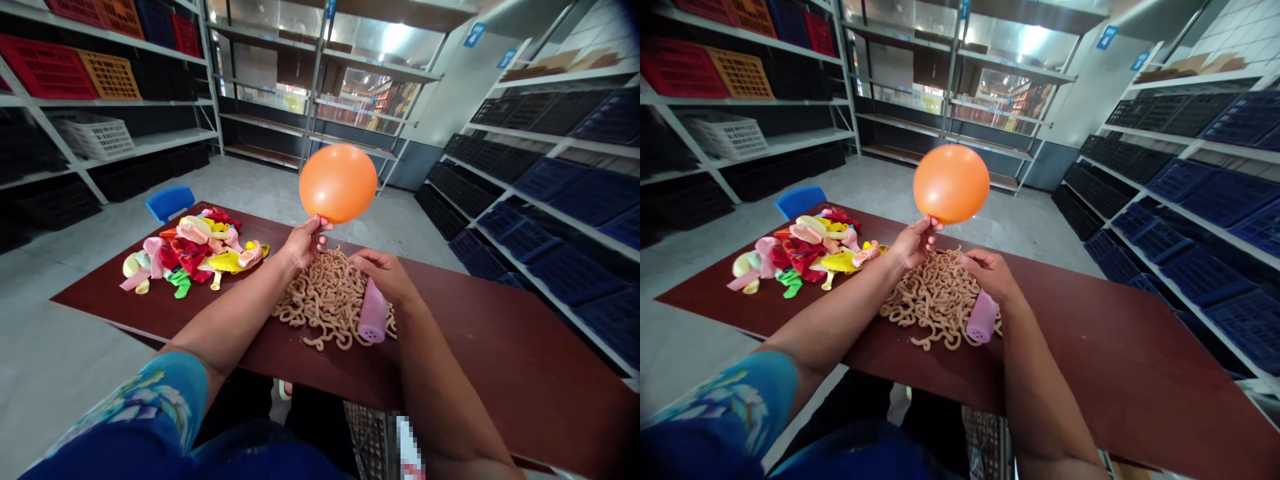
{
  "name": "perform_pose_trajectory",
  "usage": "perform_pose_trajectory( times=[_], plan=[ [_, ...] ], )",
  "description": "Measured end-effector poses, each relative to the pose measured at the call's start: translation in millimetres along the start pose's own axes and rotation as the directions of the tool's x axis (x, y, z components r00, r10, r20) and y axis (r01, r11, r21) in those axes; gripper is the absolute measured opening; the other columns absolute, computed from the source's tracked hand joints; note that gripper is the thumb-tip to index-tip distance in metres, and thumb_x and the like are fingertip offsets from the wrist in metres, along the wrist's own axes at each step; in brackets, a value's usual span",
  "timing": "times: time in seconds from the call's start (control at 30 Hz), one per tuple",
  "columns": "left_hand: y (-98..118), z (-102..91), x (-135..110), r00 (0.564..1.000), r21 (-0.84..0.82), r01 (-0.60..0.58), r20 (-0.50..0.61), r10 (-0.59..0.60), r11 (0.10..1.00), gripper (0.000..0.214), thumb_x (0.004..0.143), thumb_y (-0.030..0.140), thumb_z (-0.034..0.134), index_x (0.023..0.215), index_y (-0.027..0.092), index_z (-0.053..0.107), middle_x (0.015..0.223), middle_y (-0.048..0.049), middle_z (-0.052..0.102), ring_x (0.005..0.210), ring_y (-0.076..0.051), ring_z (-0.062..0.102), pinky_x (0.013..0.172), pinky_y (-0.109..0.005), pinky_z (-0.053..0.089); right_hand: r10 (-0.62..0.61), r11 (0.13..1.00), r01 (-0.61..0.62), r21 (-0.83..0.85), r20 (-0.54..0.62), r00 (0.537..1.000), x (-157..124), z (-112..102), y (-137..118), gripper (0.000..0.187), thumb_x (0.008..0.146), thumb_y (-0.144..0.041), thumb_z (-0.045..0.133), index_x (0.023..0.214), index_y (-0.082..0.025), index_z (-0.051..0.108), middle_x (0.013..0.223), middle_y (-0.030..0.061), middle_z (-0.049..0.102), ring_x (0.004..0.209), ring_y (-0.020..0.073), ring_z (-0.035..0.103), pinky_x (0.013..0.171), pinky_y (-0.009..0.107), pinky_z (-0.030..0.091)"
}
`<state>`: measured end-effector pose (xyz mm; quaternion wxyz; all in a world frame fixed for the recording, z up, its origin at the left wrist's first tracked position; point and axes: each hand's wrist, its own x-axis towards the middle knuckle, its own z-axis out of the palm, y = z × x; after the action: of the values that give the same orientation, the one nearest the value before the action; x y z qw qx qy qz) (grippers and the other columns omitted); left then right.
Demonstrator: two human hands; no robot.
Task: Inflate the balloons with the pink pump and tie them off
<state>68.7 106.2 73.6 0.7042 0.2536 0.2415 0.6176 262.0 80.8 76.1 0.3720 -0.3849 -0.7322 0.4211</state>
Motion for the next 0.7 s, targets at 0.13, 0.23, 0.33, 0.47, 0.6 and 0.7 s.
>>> perform_pose_trajectory(
  times=[0.13, 0.23, 0.33, 0.47, 0.6, 0.7],
  plan=[
    [2.1, -10.9, 9.2, 0.992, 0.005, -0.109, -0.058, 0.109, 0.994, 0.018, 0.084, 0.030, 0.050, 0.075, 0.015, 0.050, 0.067, 0.0008, 0.058, 0.040, -0.003, 0.040, 0.035, -0.014, 0.023, -0.118, 0.948, 0.158, -0.277, 0.155, 0.981, 6.5, 8.0, -4.4, 0.021, 0.076, -0.039, 0.059, 0.080, -0.021, 0.067, 0.087, 0.0028, 0.061, 0.076, 0.0126, 0.055, 0.068, 0.026, 0.043],
    [4.8, -16.3, 13.6, 0.982, -0.002, -0.179, -0.060, 0.178, 0.984, 0.019, 0.083, 0.033, 0.052, 0.076, 0.015, 0.050, 0.068, 0.0010, 0.057, 0.041, -0.003, 0.041, 0.037, -0.015, 0.024, -0.155, 0.850, 0.289, -0.440, 0.316, 0.936, 20.4, 20.5, -7.2, 0.017, 0.077, -0.032, 0.058, 0.088, -0.021, 0.067, 0.088, 0.0029, 0.060, 0.077, 0.0128, 0.055, 0.070, 0.026, 0.042],
    [6.7, -18.1, 14.7, 0.974, 0.009, -0.210, -0.082, 0.210, 0.978, 0.019, 0.082, 0.034, 0.053, 0.077, 0.016, 0.051, 0.069, 0.0011, 0.057, 0.042, -0.003, 0.042, 0.038, -0.015, 0.025, -0.170, 0.695, 0.444, -0.566, 0.471, 0.866, 35.8, 35.1, -10.7, 0.016, 0.079, -0.023, 0.053, 0.087, -0.022, 0.066, 0.089, 0.0031, 0.060, 0.084, 0.0145, 0.053, 0.078, 0.028, 0.040],
    [5.7, -18.3, 14.1, 0.973, 0.018, -0.203, -0.109, 0.203, 0.979, 0.020, 0.081, 0.035, 0.054, 0.077, 0.016, 0.051, 0.069, 0.0012, 0.057, 0.042, -0.003, 0.041, 0.037, -0.015, 0.024, -0.117, 0.544, 0.499, -0.675, 0.529, 0.841, 50.6, 51.3, -9.3, 0.021, 0.078, -0.016, 0.048, 0.086, -0.023, 0.066, 0.093, 0.0043, 0.057, 0.091, 0.0171, 0.049, 0.080, 0.030, 0.037],
    [4.7, -18.6, 14.0, 0.977, -0.003, -0.191, -0.097, 0.190, 0.982, 0.020, 0.082, 0.034, 0.053, 0.076, 0.015, 0.052, 0.067, 0.0013, 0.056, 0.041, -0.002, 0.041, 0.037, -0.014, 0.024, -0.113, 0.569, 0.538, -0.622, 0.588, 0.801, 56.9, 52.5, -5.0, 0.011, 0.073, -0.017, 0.054, 0.072, -0.021, 0.064, 0.087, 0.0041, 0.058, 0.088, 0.0177, 0.049, 0.083, 0.033, 0.036],
    [6.1, -18.9, 14.5, 0.980, -0.004, -0.175, -0.098, 0.173, 0.985, 0.020, 0.082, 0.034, 0.053, 0.076, 0.015, 0.052, 0.066, 0.0015, 0.055, 0.040, -0.002, 0.040, 0.036, -0.014, 0.023, -0.151, 0.738, 0.415, -0.532, 0.469, 0.870, 55.2, 41.5, -11.2, 0.006, 0.073, -0.021, 0.055, 0.074, -0.021, 0.061, 0.082, 0.0021, 0.060, 0.079, 0.0147, 0.052, 0.077, 0.030, 0.040]
  ],
)
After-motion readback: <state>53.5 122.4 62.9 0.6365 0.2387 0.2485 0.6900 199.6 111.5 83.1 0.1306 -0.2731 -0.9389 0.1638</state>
